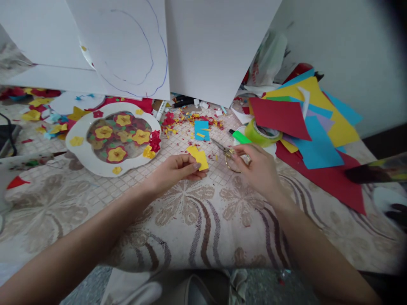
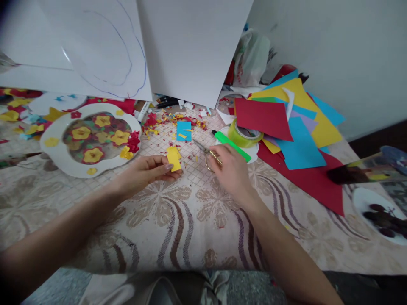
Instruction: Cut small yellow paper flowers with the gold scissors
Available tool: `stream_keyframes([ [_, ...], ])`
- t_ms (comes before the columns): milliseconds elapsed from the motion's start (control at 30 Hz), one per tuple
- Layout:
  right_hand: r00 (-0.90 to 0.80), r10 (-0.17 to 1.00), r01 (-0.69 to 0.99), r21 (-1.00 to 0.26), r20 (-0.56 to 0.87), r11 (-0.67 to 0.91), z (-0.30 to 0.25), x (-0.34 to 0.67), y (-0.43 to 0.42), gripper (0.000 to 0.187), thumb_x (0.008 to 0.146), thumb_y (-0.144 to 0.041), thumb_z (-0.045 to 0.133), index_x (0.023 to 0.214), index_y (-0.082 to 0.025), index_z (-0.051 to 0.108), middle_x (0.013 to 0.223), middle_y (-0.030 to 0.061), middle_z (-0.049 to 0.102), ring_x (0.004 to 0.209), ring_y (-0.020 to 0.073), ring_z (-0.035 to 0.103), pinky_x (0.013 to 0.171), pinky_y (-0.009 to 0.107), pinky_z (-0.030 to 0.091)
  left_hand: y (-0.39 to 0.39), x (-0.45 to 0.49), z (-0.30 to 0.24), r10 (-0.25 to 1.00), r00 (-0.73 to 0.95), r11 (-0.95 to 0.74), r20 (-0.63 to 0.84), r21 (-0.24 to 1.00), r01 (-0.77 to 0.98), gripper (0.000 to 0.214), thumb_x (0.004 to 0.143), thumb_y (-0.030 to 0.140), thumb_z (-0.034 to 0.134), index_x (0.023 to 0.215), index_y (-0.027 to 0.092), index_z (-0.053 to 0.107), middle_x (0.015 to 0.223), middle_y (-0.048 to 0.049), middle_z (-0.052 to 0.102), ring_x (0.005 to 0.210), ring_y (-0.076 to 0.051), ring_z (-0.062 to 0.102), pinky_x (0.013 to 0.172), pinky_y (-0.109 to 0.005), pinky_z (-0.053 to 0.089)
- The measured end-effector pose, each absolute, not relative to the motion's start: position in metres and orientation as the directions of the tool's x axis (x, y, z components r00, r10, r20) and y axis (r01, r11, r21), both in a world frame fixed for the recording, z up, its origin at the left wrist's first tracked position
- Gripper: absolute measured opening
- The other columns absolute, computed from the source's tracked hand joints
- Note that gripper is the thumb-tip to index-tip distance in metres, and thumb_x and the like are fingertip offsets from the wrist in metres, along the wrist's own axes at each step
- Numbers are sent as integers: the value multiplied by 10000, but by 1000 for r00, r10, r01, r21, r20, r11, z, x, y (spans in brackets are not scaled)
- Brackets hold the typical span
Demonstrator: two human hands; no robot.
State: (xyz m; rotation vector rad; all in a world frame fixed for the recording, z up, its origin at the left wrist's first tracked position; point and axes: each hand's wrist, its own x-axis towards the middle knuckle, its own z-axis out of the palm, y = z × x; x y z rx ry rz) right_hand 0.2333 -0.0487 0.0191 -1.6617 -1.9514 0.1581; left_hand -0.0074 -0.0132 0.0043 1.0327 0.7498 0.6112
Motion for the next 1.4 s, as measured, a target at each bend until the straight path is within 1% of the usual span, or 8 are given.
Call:
stream_keyframes([
  [100,-259,939,574,-746,225,337,21,215,-55,307,909,-196,480,1206,-244,539,1090,59,648,973,186,626,754,308,498,-15,-7,6,719,649,348,-247,937,-29,273,781,386,692,799,128,605,883,-65,728,794,-124,682,750,-256,539],
  [167,-371,904,432,-822,213,371,22,204,-59,363,911,-167,468,1256,-270,515,1166,49,618,1043,175,603,811,312,499,-16,-7,8,688,685,315,-238,949,13,268,793,391,676,827,131,621,839,-53,720,764,-122,673,726,-254,536],
  [400,-275,900,431,-794,337,429,16,193,-62,306,903,-115,464,1102,-254,651,1082,45,638,1057,166,580,940,351,442,-17,-5,6,780,588,282,-215,959,-23,167,794,265,669,846,127,590,745,-14,664,671,-84,614,640,-207,490],
  [667,-178,925,422,-823,336,380,16,186,-66,312,900,-122,469,1131,-248,636,1094,46,638,1054,167,581,932,357,450,-20,-2,6,846,532,12,31,997,-76,213,709,69,668,886,144,577,879,-10,616,797,-99,613,751,-236,494],
  [1000,107,974,389,-910,198,143,14,193,-64,190,899,-271,508,1011,-228,655,881,15,644,720,140,565,670,305,489,-15,-3,0,844,532,187,-65,966,-179,248,725,138,709,903,144,537,974,-51,679,909,-155,671,873,-323,520],
  [1233,80,980,382,-914,181,138,12,191,-64,187,894,-284,511,997,-220,654,971,30,650,728,139,562,644,295,488,-15,-7,2,931,346,-207,117,949,237,246,737,213,695,933,154,559,889,-46,651,673,-111,598,696,-278,513],
  [1333,54,983,363,-920,175,144,10,191,-64,201,899,-274,505,1026,-211,648,1024,40,652,760,142,577,664,297,494,-15,-9,6,885,351,-428,304,829,360,411,746,171,670,1133,185,532,1171,-92,605,968,-186,602,912,-358,471],
  [1400,37,983,366,-918,180,154,10,191,-64,210,903,-261,496,1041,-207,644,1034,42,655,767,141,583,680,298,495,-17,-9,9,834,403,-525,378,770,363,590,725,174,697,1265,217,462,1396,-112,457,1229,-248,479,1035,-404,386],
])
